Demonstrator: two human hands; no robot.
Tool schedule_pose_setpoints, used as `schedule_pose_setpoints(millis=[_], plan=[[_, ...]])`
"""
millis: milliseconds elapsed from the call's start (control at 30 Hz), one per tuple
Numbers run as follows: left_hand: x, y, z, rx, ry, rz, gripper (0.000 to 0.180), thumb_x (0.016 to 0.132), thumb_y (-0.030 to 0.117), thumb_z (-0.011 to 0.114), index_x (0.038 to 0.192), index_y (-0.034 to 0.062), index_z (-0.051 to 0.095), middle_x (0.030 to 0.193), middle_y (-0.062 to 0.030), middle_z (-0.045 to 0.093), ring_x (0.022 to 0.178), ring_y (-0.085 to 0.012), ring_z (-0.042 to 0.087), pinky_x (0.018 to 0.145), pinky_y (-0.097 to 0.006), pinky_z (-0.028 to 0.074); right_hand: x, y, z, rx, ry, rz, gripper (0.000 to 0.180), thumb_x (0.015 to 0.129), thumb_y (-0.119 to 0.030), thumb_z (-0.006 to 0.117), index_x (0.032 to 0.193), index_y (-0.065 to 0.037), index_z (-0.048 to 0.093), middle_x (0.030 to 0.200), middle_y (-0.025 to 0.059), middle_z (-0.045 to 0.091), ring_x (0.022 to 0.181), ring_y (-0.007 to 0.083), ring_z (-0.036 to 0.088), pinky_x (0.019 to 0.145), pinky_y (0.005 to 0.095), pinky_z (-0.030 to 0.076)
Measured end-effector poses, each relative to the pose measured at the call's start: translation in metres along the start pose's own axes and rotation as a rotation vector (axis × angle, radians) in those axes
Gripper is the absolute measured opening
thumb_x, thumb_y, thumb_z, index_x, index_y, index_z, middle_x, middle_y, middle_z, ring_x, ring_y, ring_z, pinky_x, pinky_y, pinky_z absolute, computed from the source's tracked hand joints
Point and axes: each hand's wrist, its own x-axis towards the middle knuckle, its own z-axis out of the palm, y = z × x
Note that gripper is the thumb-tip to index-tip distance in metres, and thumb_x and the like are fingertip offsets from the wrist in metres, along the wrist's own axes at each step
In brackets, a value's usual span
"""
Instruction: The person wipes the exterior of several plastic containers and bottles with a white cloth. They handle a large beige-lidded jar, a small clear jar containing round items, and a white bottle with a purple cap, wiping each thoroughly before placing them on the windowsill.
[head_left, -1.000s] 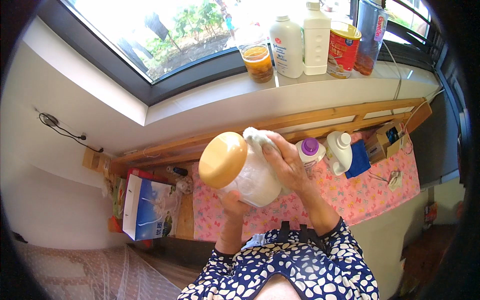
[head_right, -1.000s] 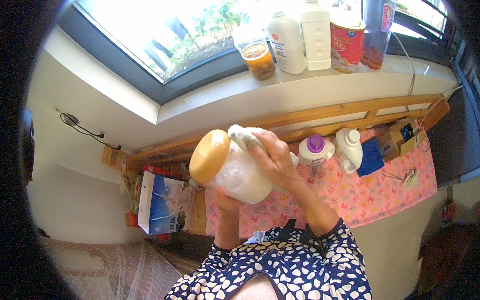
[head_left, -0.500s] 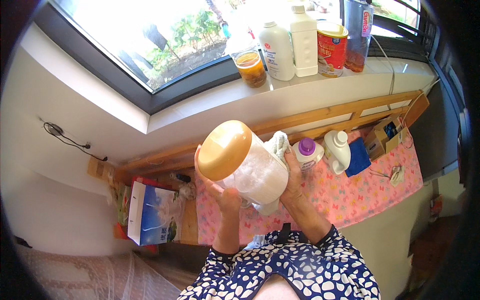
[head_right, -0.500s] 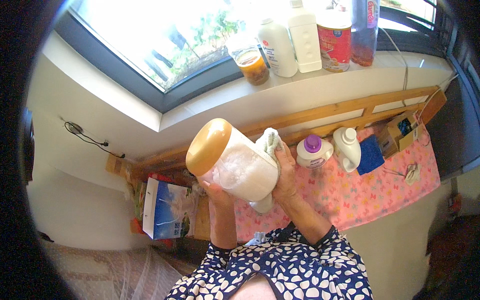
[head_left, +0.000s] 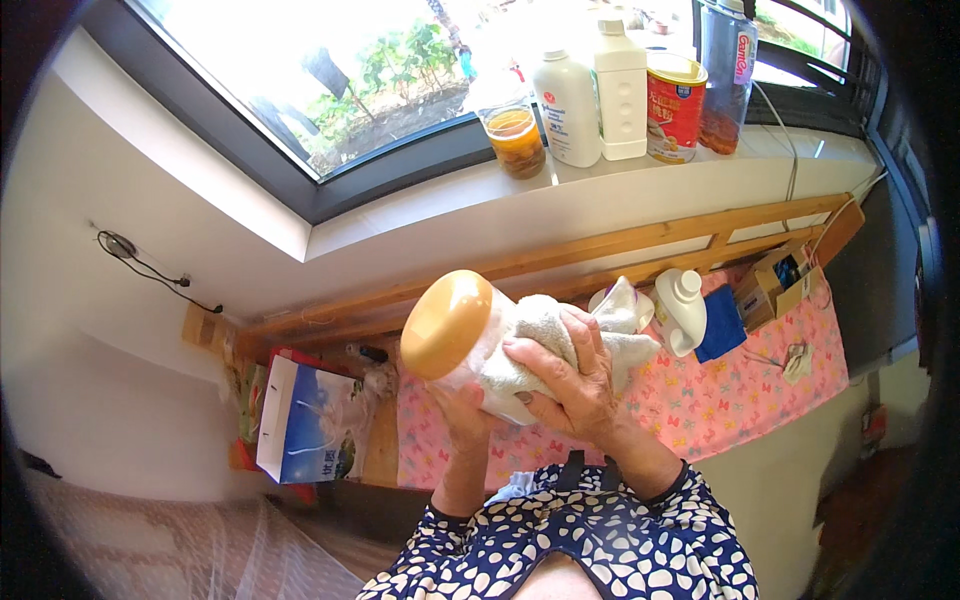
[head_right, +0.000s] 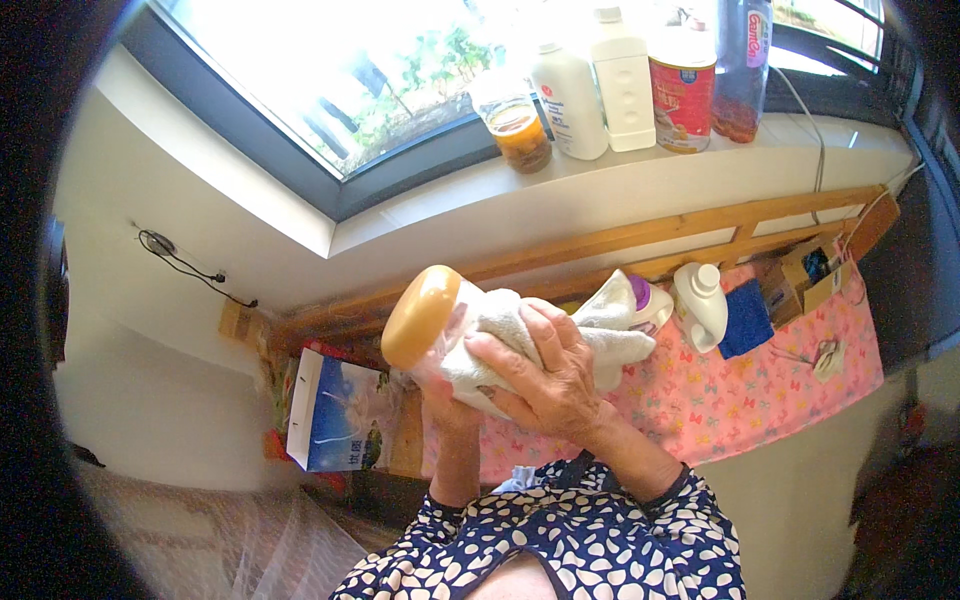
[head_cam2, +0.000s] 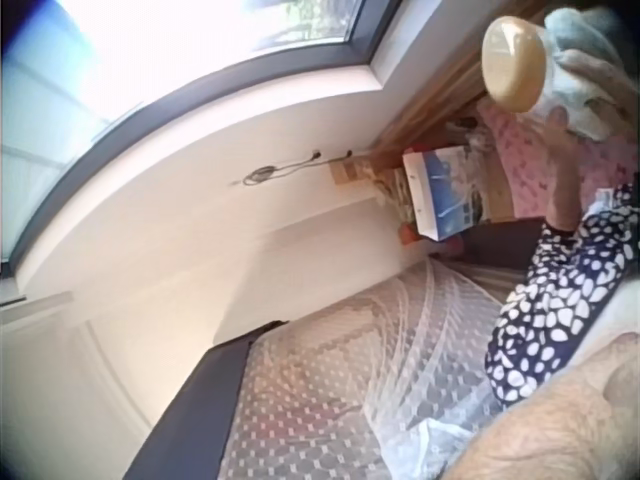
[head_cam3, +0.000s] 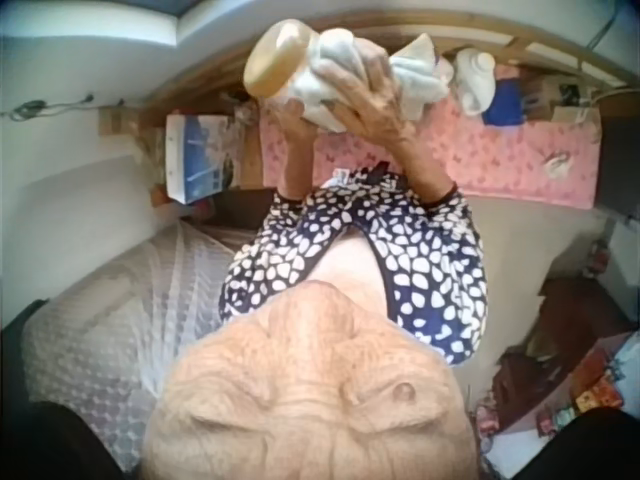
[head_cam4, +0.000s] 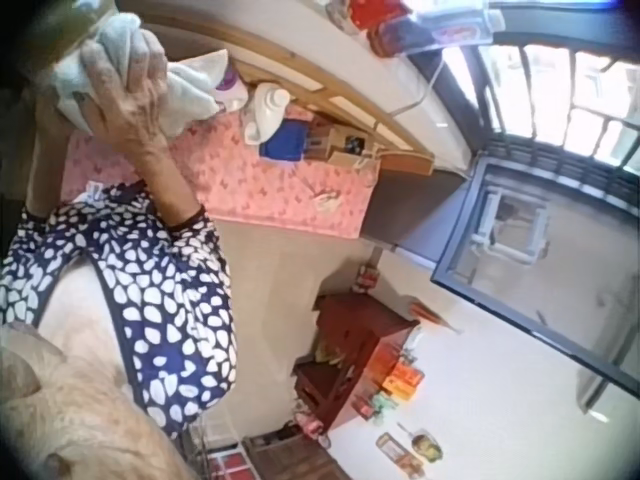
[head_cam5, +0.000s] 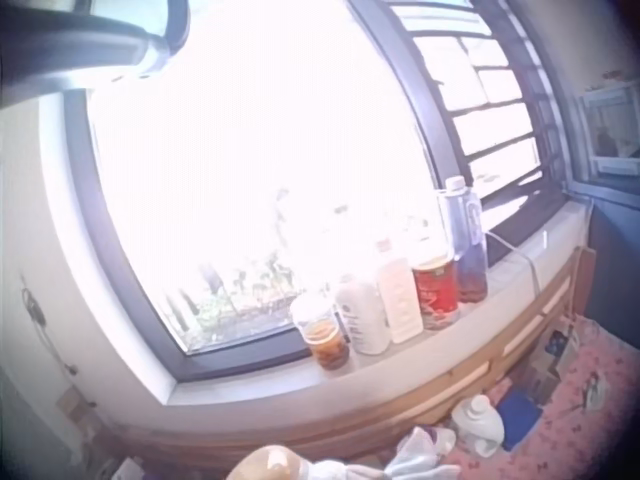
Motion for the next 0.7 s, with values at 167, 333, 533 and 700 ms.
schedule_pose_setpoints(millis=[167,333,533,700], plan=[[-0.011,-0.019,-0.023,-0.003,-0.012,0.05,0.094,0.071,0.043,0.077,0.137,-0.0008,0.027,0.132,-0.0158,0.045,0.118,-0.0292,0.049,0.096,-0.041,0.045,0.02,0.005,-0.004,0.229,-0.088,0.123,0.047,0.078,-0.02,0.063,0.122,-0.009,0.056,0.112,0.0195,0.056,0.107,0.0384,0.052,0.094,0.0463,0.042],[-0.024,-0.034,-0.042,0.019,-0.018,0.089,0.095,0.066,0.037,0.083,0.136,-0.0014,0.03,0.128,-0.0147,0.049,0.115,-0.0276,0.052,0.094,-0.038,0.046,0.039,0.015,0.003,0.68,-0.122,0.467,0.032,0.093,-0.016,0.051,0.122,-0.004,0.054,0.112,0.0134,0.06,0.104,0.0224,0.055,0.091,0.0351,0.044],[-0.029,-0.057,-0.063,0.19,0.063,0.059,0.104,0.056,0.035,0.09,0.135,-0.0008,0.032,0.125,-0.0123,0.051,0.112,-0.0238,0.053,0.093,-0.038,0.046,0.044,0.019,0.009,0.816,-0.066,0.648,0.032,0.09,-0.001,0.048,0.121,-0.002,0.056,0.107,0.0088,0.061,0.101,0.0137,0.055,0.09,0.0273,0.043],[-0.009,-0.033,-0.036,0.168,0.065,0.015,0.088,0.062,0.025,0.086,0.131,0.0005,0.038,0.121,-0.0106,0.054,0.107,-0.0205,0.056,0.088,-0.036,0.048,0.027,0.0,0.01,0.234,0.034,0.06,0.041,0.067,-0.006,0.065,0.108,-0.013,0.069,0.106,0.012,0.06,0.099,0.0337,0.052,0.087,0.044,0.045]])
